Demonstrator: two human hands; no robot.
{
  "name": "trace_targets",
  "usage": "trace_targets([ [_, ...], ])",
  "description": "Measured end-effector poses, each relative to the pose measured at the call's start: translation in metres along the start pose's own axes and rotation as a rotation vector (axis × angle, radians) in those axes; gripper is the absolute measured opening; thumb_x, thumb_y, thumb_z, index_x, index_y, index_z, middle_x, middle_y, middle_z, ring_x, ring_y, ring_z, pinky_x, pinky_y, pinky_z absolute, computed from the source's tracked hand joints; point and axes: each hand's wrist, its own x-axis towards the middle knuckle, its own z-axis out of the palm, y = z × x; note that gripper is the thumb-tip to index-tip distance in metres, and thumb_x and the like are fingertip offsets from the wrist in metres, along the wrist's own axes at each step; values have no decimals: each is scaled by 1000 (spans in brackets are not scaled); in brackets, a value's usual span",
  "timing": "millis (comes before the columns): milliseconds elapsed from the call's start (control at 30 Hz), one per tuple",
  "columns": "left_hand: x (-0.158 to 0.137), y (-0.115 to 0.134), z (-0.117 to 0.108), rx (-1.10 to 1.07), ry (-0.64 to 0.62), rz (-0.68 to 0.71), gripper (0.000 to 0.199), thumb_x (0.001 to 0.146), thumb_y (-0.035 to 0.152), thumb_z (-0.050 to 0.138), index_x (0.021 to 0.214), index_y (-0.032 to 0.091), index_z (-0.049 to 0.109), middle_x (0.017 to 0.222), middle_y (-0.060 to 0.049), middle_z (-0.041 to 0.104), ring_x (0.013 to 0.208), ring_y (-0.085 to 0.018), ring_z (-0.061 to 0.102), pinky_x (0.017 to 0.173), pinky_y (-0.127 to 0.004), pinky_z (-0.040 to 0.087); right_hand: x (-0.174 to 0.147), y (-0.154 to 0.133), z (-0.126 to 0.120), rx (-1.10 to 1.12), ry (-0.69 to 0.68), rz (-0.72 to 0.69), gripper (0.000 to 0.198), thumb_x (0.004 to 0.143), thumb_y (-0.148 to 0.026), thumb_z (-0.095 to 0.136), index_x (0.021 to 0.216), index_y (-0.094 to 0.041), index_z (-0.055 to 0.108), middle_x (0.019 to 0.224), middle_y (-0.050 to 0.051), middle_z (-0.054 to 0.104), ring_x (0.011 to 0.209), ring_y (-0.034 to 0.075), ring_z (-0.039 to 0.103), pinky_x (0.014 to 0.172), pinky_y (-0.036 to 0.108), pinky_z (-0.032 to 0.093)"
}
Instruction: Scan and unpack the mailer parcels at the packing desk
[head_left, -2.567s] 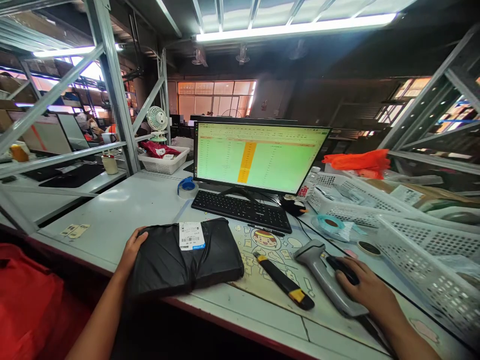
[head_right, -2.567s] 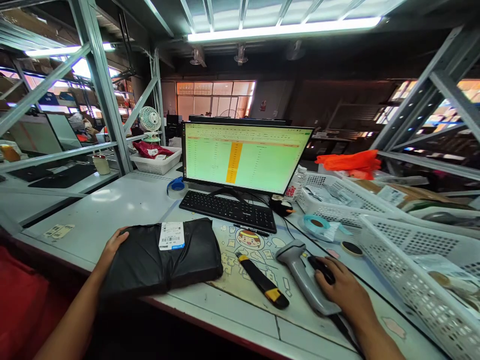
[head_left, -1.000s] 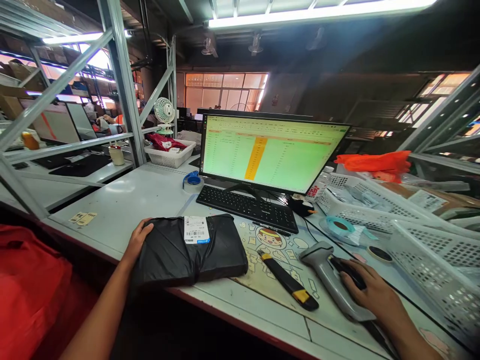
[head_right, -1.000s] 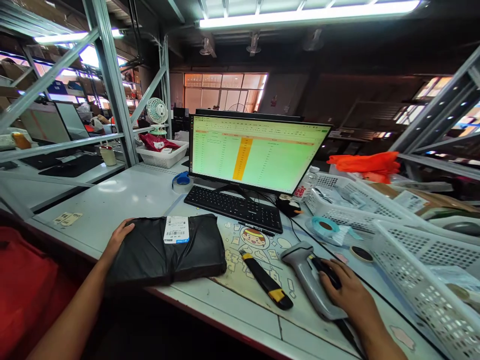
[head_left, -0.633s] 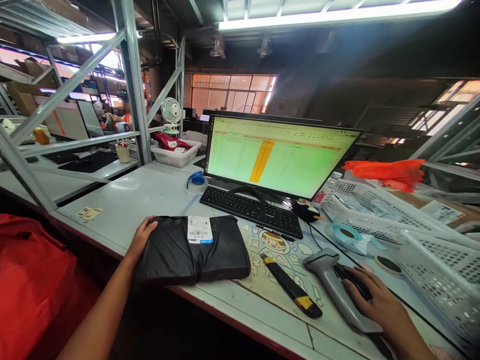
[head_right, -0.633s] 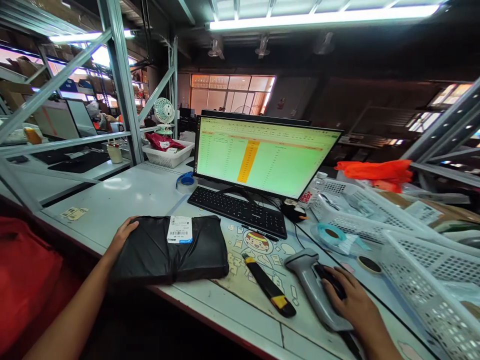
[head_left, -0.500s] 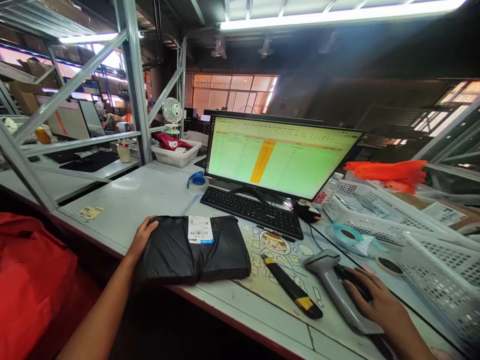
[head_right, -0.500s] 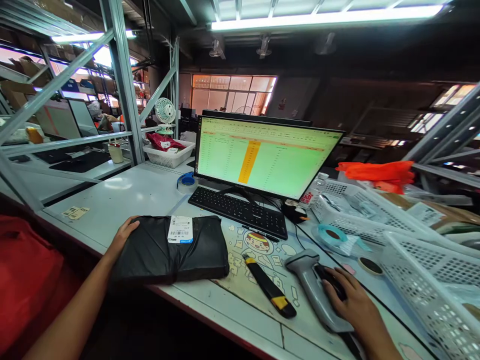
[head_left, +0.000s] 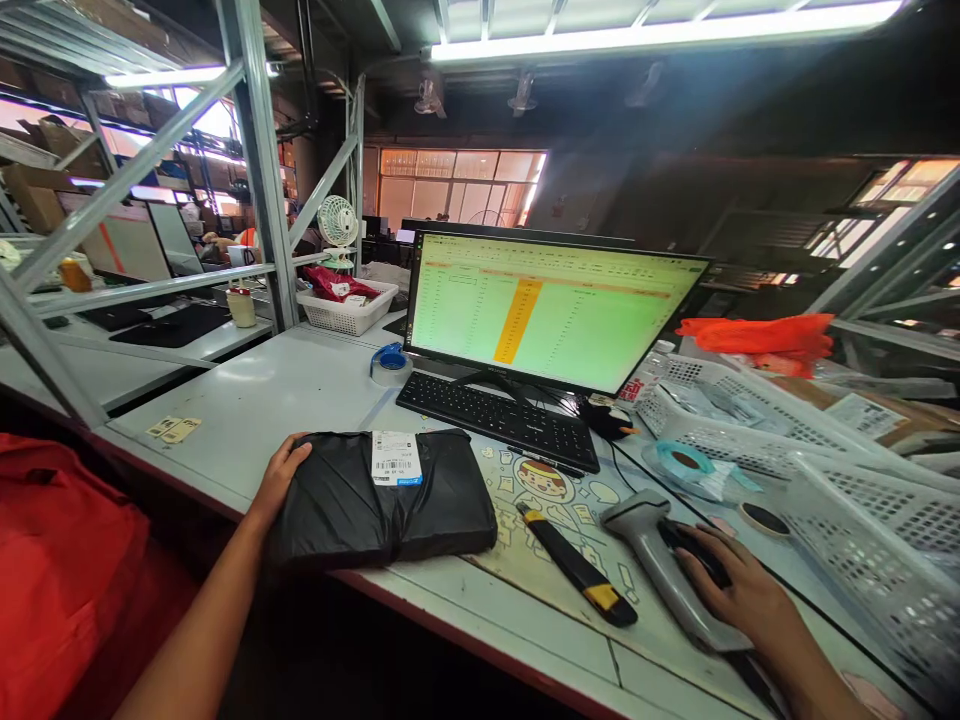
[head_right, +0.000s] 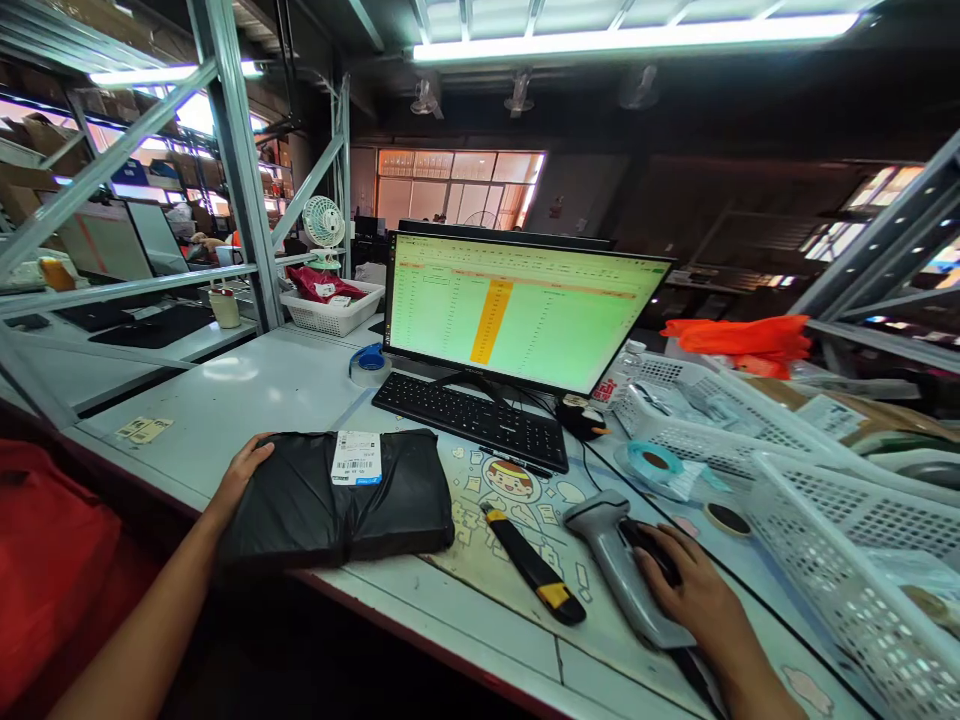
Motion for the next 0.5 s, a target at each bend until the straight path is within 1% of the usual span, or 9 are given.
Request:
trace_targets([
  [67,-2,2,-1,20,10,-6,71,63,67,83,111,18,69,97,-5,74,89,-24,69,77,-29,53,0,-5,-2,-8,-16,12,45,88,-57,50,116,-28,70,126,14,69,122,35,67,107,52,54],
  [167,-4,5,-3,69,39,-9,73,60,66,85,113,18,69,97,-5,74,87,-23,68,75,-28,54,-1,-15,-7,-31,-35,44,51,88,-56,50,119,-21,70,126,17,68,121,34,67,106,50,55],
  [233,-5,10,-3,97,63,-2,74,58,66,85,114,19,69,98,-4,73,85,-22,68,72,-28,55,-2,-20,-11,-62,-38,78,53,89,-56,48,121,-19,70,127,17,67,121,33,66,105,49,55],
  [300,-9,19,-1,124,86,29,72,60,64,85,115,20,69,101,-5,72,86,-22,67,71,-28,55,-3,-24,-13,-103,-37,117,53,92,-54,45,125,-19,69,129,16,66,119,32,67,101,49,56],
  [333,-13,25,2,142,99,66,69,63,63,84,115,20,69,103,-5,72,89,-23,67,73,-28,56,-4,-26,-15,-118,-37,131,53,93,-53,44,126,-19,68,130,16,66,118,32,67,100,49,57],
  [400,-24,40,10,179,132,209,59,71,58,82,115,22,69,111,-6,72,99,-25,68,85,-33,58,-5,-28,-16,-132,-31,148,52,95,-51,44,128,-19,68,131,15,65,117,32,67,99,49,57],
  [467,-39,56,21,181,161,439,48,77,49,79,114,22,67,116,-6,71,110,-26,67,103,-40,55,-6,-30,-17,-134,-23,156,50,95,-49,46,128,-19,68,130,15,65,117,32,66,100,49,56],
  [500,-47,63,27,182,165,571,43,78,44,79,114,22,66,118,-6,71,112,-27,68,109,-45,52,-6,-31,-17,-135,-22,162,49,95,-48,47,128,-18,68,131,15,65,117,32,66,100,50,56],
])
